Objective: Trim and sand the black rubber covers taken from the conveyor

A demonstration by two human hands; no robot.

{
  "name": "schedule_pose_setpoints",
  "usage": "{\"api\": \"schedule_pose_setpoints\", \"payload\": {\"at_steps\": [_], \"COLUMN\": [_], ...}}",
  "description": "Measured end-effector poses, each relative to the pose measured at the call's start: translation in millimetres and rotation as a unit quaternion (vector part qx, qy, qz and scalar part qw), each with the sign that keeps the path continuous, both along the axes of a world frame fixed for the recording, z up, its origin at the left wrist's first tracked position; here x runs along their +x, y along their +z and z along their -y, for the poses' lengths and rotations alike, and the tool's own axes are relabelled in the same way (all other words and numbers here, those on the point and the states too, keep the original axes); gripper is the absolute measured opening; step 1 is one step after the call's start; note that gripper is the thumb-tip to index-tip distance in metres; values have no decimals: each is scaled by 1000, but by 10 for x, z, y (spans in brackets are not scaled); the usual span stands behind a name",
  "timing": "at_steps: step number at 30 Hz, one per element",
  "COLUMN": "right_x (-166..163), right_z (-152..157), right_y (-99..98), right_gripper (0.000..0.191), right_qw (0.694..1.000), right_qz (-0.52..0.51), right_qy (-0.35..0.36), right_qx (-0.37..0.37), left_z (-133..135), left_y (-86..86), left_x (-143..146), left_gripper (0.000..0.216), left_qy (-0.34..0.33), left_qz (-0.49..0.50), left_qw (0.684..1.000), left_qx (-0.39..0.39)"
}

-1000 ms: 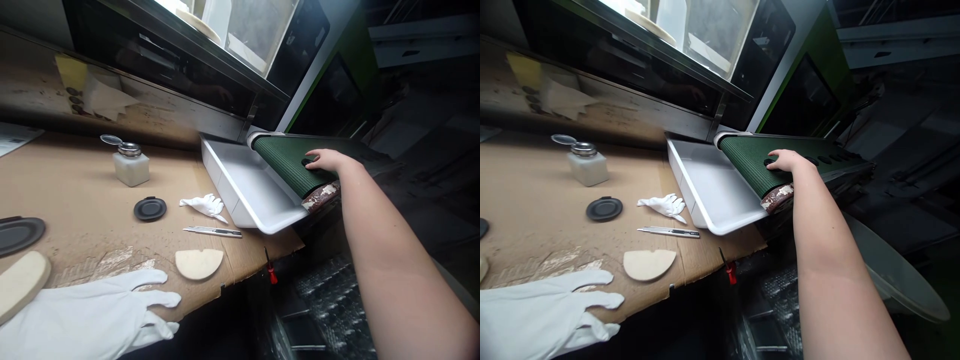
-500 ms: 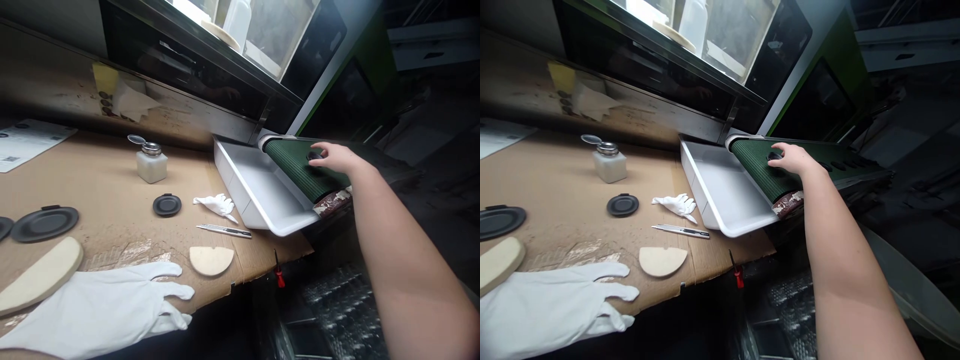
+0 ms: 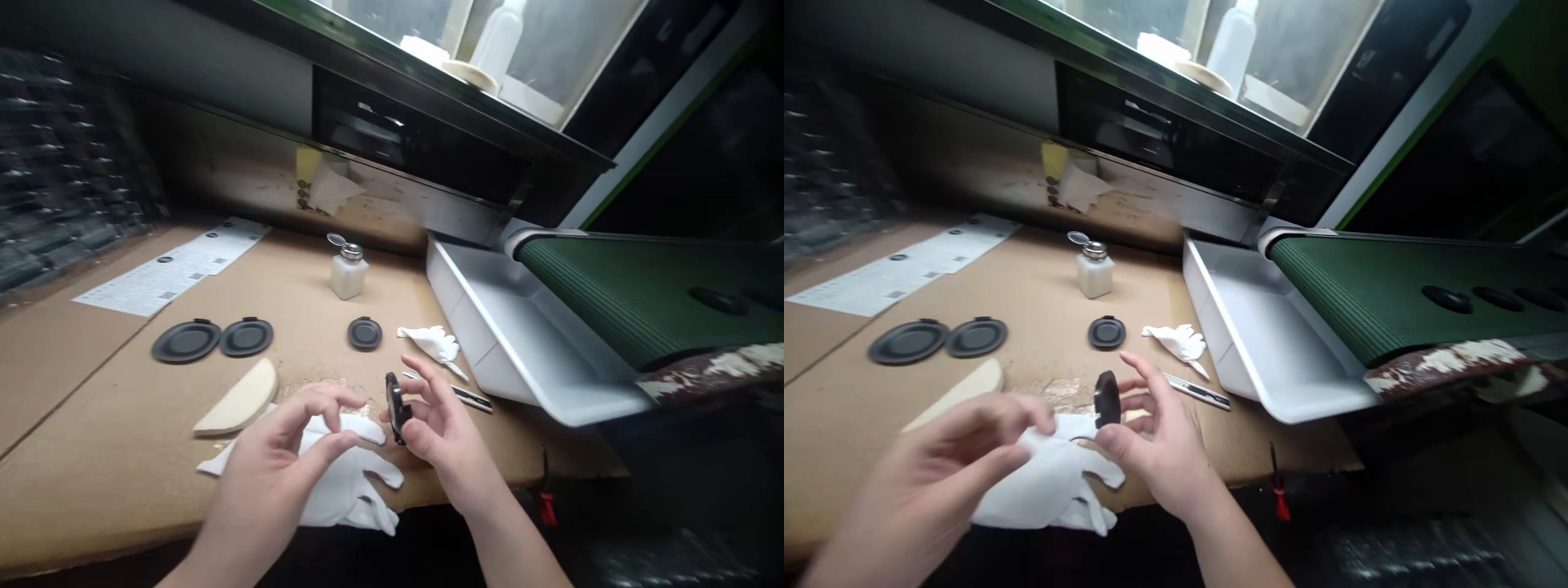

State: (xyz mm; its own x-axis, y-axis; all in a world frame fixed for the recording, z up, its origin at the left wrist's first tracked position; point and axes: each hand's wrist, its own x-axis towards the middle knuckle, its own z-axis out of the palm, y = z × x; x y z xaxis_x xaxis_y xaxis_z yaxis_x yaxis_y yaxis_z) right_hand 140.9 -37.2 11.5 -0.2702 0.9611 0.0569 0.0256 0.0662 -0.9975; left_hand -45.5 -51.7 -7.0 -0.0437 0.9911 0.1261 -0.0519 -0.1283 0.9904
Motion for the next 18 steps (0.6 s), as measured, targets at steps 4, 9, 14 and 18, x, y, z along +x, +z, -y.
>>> {"api": "schedule_pose_setpoints", "payload": {"at_steps": [4, 9, 14, 18], "right_x": [-198, -235, -303, -230], "right_z": [64, 123, 153, 154], "right_y": [-231, -245, -294, -388], "right_gripper": [61, 50, 49, 63], "right_qw": [968, 939, 941, 979], "right_qz": [-207, -290, -285, -158], "right_qy": [6, 20, -38, -73], "right_qx": [-143, -185, -178, -108], "left_z": [-55, -130, -178, -192], "left_y": [-114, -243, -214, -156], "left_x": [-5, 133, 185, 214], "left_gripper": [7, 66, 62, 44], "left_qy": [-8, -64, -121, -130], "left_qz": [-175, -244, -224, -84], "left_qw": [966, 909, 908, 975], "left_qx": [188, 332, 333, 159]}}
